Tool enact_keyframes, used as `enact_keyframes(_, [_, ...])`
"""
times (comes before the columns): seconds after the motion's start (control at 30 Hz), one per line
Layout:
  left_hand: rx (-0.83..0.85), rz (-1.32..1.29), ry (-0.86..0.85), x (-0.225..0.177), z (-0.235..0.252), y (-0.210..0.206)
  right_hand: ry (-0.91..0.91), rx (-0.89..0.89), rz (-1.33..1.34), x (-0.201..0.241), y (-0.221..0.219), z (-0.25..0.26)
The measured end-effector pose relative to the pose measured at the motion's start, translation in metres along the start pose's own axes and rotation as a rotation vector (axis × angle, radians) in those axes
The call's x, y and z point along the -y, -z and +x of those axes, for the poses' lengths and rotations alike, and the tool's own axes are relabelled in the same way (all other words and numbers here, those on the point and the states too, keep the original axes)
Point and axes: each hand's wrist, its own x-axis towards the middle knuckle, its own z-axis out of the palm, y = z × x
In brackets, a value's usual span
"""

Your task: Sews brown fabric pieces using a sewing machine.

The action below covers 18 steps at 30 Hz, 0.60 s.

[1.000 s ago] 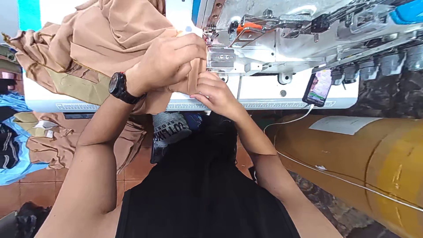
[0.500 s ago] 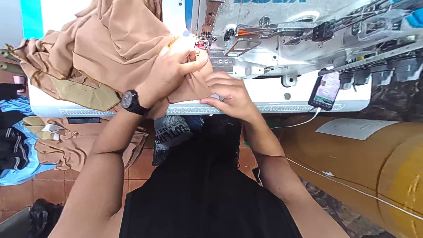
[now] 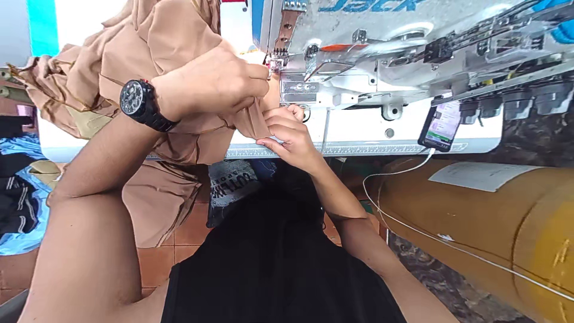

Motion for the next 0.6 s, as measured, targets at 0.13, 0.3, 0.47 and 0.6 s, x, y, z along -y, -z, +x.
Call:
enact_keyframes(0.13, [0.051,0.050,-0.004,0.001,0.004,0.005,-0.001,-0.001,0.003,0.000,-0.001,0.000])
enact_keyframes(0.3, [0.083,0.101,0.003,-0.001,0.006,0.010,0.013,0.026,-0.001,0.001,0.000,0.001])
enact_keyframes(0.47, [0.078,0.136,0.004,-0.001,0.003,0.010,0.020,0.045,0.015,0.001,0.002,0.000])
enact_keyframes(0.6, [0.088,0.146,0.011,-0.002,0.003,0.012,0.023,0.058,0.020,0.001,0.002,0.000])
